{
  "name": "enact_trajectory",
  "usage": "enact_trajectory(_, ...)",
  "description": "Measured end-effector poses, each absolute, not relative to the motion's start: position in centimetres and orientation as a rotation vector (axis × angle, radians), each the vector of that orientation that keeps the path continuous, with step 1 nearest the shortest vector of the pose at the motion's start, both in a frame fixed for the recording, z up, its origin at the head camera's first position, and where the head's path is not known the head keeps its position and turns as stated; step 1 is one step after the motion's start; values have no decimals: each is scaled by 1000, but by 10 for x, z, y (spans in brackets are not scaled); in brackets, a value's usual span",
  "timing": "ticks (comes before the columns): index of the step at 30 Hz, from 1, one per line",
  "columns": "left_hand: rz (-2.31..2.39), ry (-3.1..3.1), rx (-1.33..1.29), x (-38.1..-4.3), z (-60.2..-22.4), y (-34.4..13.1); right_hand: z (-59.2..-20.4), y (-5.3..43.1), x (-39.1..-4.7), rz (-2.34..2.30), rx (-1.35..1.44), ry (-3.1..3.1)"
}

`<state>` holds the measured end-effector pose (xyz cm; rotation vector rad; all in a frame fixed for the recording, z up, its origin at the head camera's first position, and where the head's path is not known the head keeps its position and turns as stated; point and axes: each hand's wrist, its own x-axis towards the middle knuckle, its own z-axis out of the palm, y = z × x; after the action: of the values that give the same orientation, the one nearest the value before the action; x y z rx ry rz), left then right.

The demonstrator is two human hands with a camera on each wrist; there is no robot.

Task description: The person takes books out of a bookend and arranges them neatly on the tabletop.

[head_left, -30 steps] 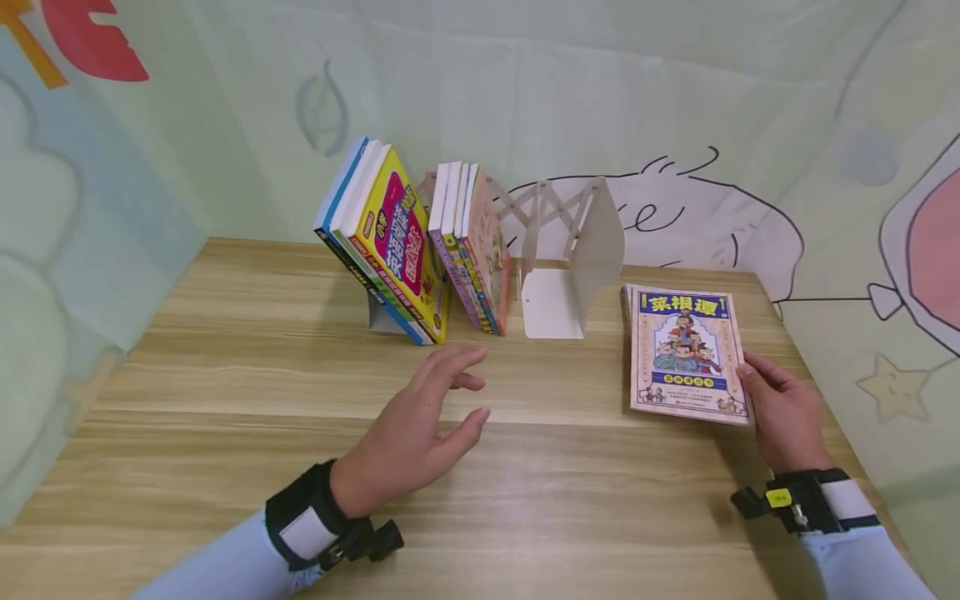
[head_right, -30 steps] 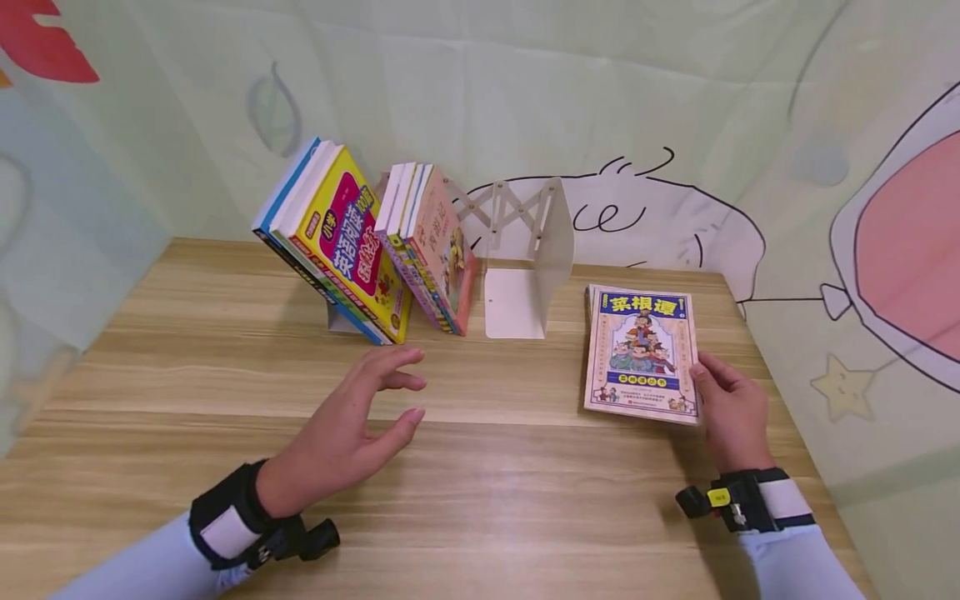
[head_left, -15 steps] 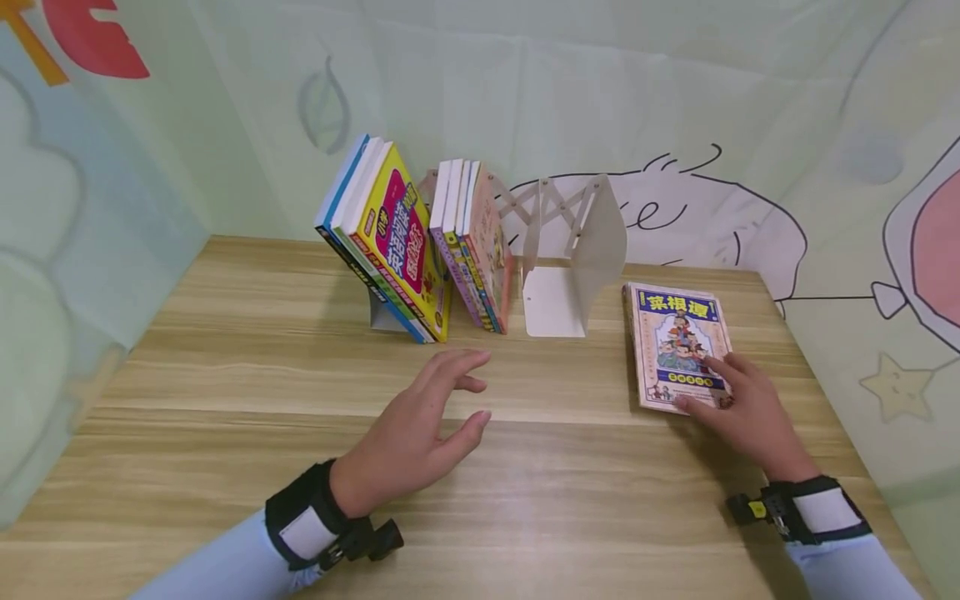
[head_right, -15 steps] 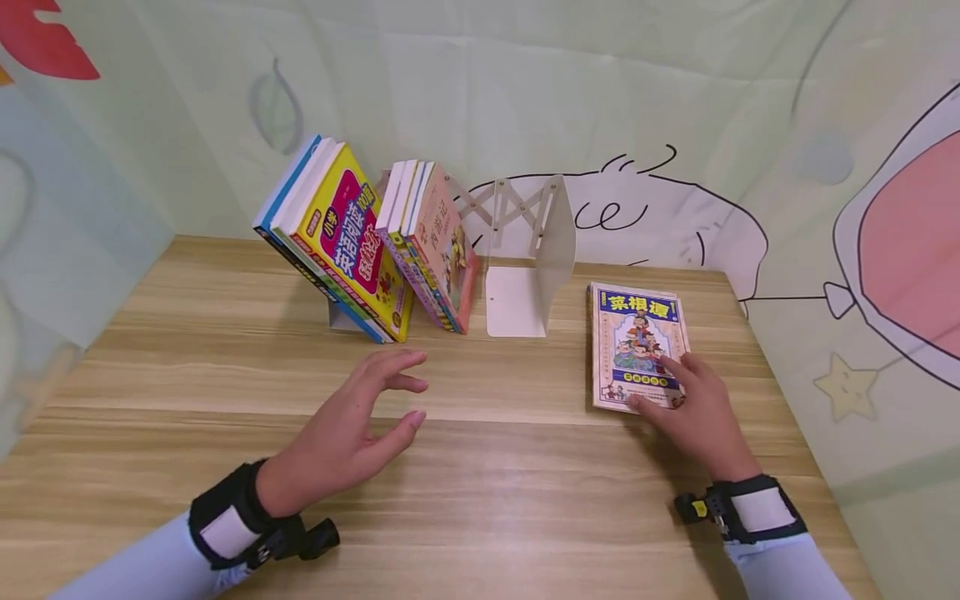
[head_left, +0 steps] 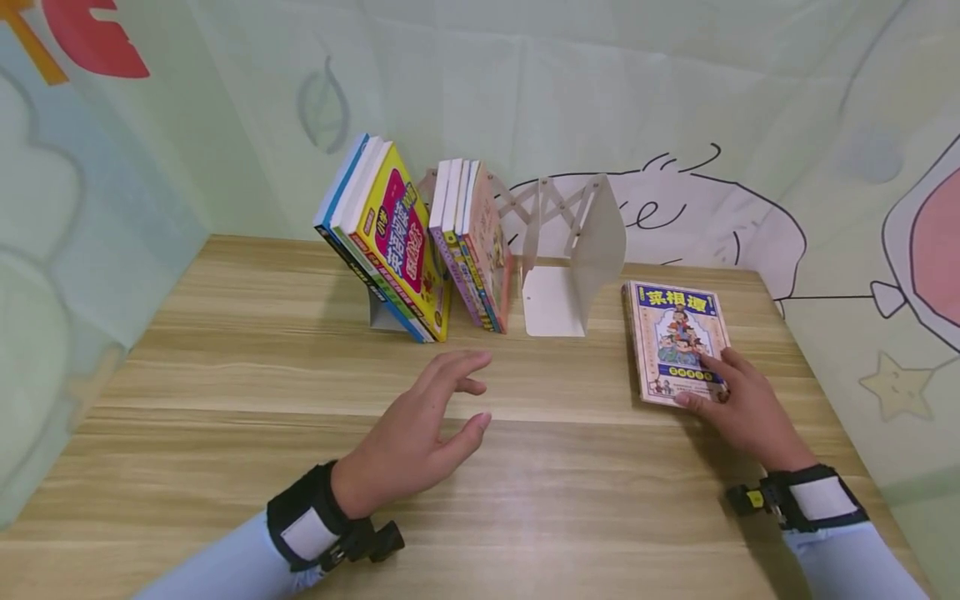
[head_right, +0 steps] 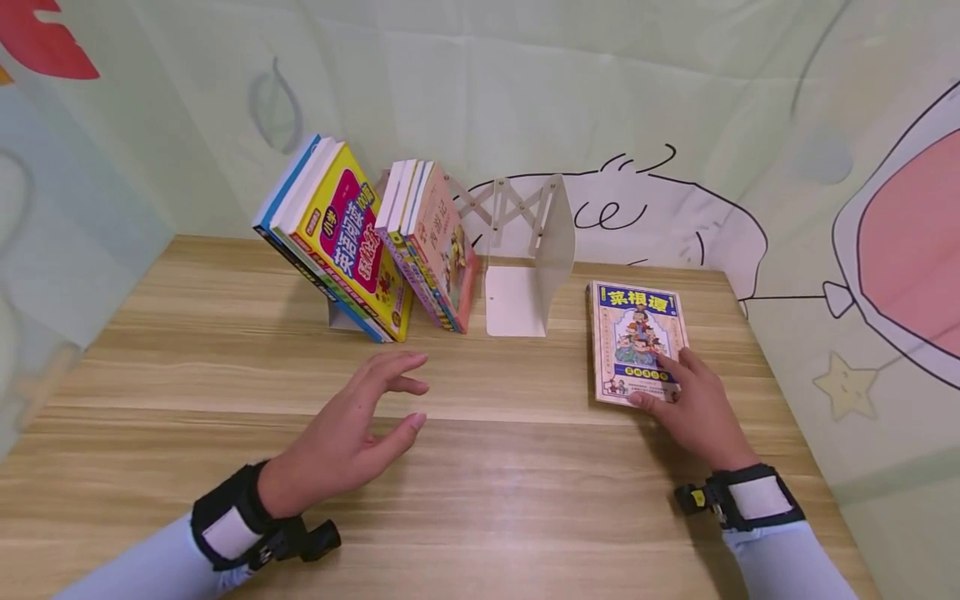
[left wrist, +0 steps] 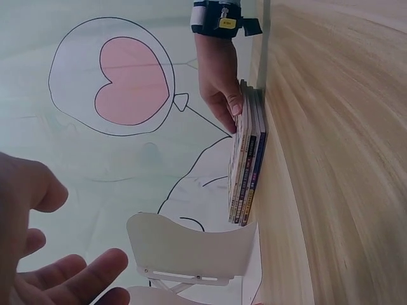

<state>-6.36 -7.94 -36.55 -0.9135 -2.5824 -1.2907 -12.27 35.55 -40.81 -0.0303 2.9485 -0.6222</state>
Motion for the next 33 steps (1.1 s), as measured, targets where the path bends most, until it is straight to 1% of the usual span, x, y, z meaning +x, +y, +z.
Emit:
enact_trajectory(11,-1275,-2602,-920,-65,-365,-80,-407,355,-123,-617,-40,2947)
enact_trajectory(19,-1192,-2617,-940,-69,-369,-81,-400,339,-110,-706,-38,3081)
enact_trajectory(25,-1162,-2657,-910,-71,-370,-81,-393,312,-102,-873,-271,3057)
enact_trajectory(33,-1153,-2677,-883,-73,-372,-81,-384,264,-87,-950,-604,2973)
